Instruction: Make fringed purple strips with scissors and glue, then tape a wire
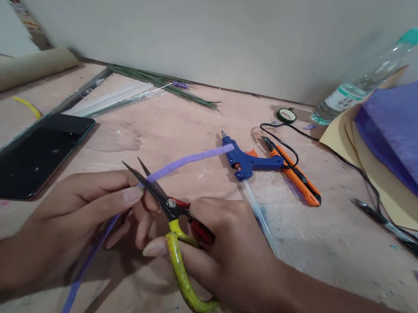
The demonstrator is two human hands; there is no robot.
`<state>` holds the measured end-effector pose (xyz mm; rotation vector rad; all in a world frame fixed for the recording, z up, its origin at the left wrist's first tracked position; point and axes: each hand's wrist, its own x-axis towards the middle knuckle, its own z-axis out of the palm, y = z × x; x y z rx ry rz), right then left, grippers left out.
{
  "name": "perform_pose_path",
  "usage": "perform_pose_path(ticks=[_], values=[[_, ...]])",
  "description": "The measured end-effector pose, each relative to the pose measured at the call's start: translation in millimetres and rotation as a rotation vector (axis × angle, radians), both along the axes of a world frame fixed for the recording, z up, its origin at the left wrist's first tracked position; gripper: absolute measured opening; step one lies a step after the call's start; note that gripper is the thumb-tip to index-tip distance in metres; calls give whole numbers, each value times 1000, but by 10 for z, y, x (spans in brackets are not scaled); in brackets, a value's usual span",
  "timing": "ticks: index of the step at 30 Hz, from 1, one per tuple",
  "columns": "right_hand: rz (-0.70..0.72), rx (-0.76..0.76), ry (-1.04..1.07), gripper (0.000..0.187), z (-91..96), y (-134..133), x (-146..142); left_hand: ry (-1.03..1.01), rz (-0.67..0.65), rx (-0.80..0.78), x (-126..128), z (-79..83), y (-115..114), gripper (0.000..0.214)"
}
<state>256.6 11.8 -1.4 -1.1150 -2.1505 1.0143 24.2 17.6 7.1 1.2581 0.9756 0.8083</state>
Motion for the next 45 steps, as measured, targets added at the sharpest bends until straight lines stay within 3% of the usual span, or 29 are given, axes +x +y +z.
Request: perform_pose_path(ticks=[6, 25, 45], values=[[18, 41, 55, 57, 5, -19, -15, 25, 49, -45, 20, -13, -11, 28], [7, 43, 9, 62, -2, -20, -21, 20, 1, 31, 31, 17, -27, 34], [-21, 40, -22, 64, 8, -8, 4, -1, 23, -58, 13, -9, -36, 25]])
